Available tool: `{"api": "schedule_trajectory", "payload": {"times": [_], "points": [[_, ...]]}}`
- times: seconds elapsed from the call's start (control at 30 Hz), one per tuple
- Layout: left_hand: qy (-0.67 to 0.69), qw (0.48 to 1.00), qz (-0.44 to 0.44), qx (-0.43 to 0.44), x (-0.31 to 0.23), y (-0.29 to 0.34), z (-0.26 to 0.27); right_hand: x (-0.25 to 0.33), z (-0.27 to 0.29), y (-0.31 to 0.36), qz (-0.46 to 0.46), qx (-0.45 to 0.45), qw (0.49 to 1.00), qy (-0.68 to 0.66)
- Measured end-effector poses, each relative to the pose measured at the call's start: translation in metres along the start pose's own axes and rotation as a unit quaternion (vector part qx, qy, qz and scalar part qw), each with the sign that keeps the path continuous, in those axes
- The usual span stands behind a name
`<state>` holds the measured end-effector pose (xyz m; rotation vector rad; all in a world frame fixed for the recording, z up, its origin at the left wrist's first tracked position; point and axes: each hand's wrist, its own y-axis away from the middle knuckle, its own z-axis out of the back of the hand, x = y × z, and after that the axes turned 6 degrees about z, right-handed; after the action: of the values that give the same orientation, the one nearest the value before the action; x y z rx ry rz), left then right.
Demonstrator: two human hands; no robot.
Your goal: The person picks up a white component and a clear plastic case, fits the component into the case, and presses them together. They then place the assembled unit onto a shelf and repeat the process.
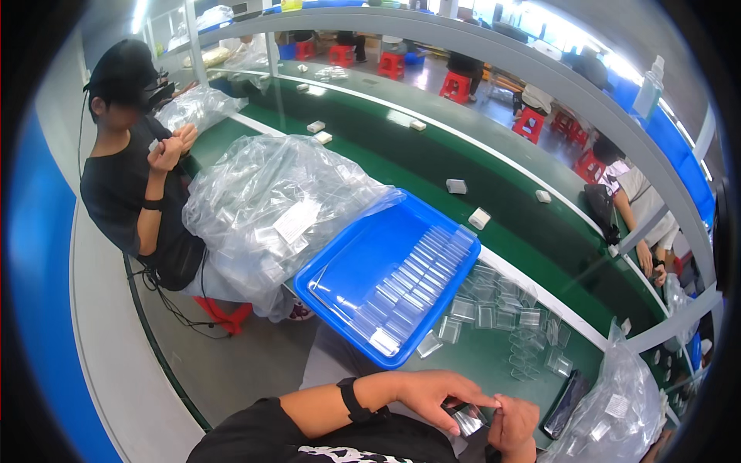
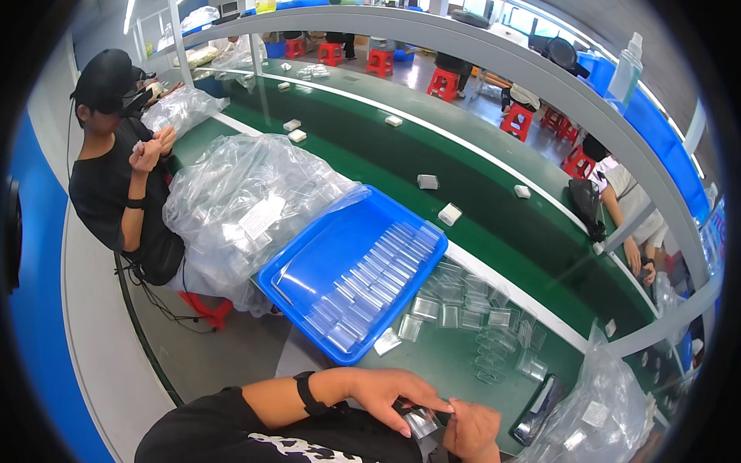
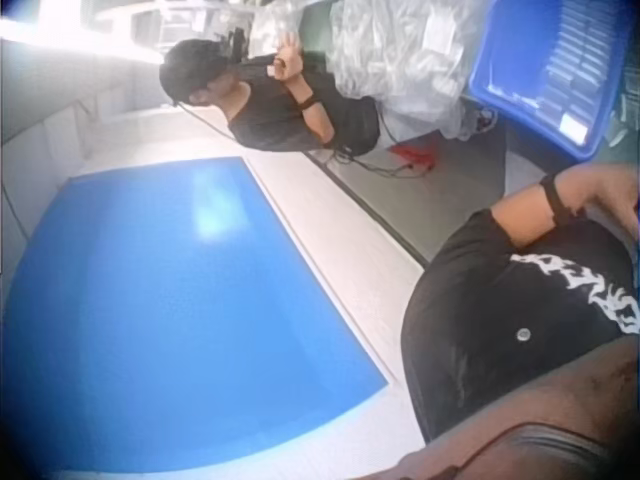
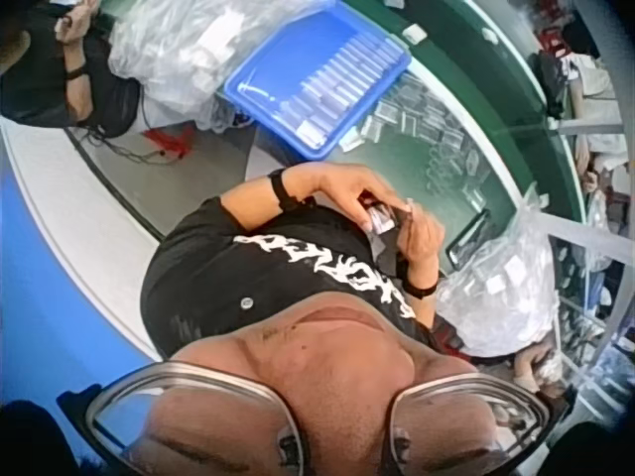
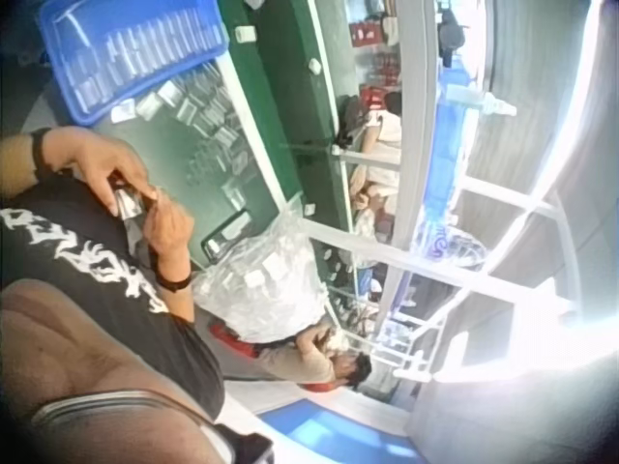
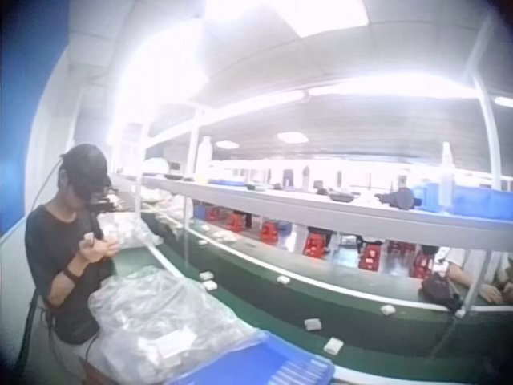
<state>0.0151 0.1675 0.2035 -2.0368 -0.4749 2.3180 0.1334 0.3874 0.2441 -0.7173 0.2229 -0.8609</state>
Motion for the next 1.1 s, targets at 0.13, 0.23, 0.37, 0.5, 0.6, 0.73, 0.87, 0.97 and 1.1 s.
{"api": "schedule_trajectory", "payload": {"times": [0.13,0.23,0.37,0.5,0.6,0.73,0.87,0.97,1.1], "points": [[-0.009,1.0,0.008,-0.01,-0.005,0.003,-0.002,0.006,0.003,-0.009,-0.011,0.009,1.0,0.015],[0.025,1.0,0.01,-0.006,-0.01,0.008,-0.005,0.009,0.003,-0.013,-0.04,0.014,0.999,0.004],[0.005,0.999,-0.005,-0.043,-0.03,0.019,-0.008,0.022,0.006,-0.023,-0.127,0.045,0.991,0.0],[-0.037,0.995,-0.013,-0.09,-0.062,0.05,0.001,0.022,0.015,-0.039,-0.246,-0.038,0.968,-0.023],[-0.073,0.985,-0.009,-0.156,-0.071,0.082,0.025,0.012,0.025,-0.054,-0.289,-0.025,0.954,-0.068],[-0.212,0.922,-0.051,-0.319,-0.076,0.117,0.049,0.007,0.053,-0.089,-0.285,0.047,0.95,-0.12],[-0.424,0.777,0.02,-0.464,-0.079,0.141,0.071,-0.003,0.064,-0.124,-0.309,-0.007,0.938,-0.158],[-0.461,0.743,0.077,-0.479,-0.071,0.14,0.087,-0.026,0.068,-0.187,-0.214,0.017,0.966,-0.144],[-0.503,0.69,0.144,-0.501,-0.063,0.148,0.097,-0.05,0.025,-0.316,-0.316,0.084,0.888,-0.323]]}}
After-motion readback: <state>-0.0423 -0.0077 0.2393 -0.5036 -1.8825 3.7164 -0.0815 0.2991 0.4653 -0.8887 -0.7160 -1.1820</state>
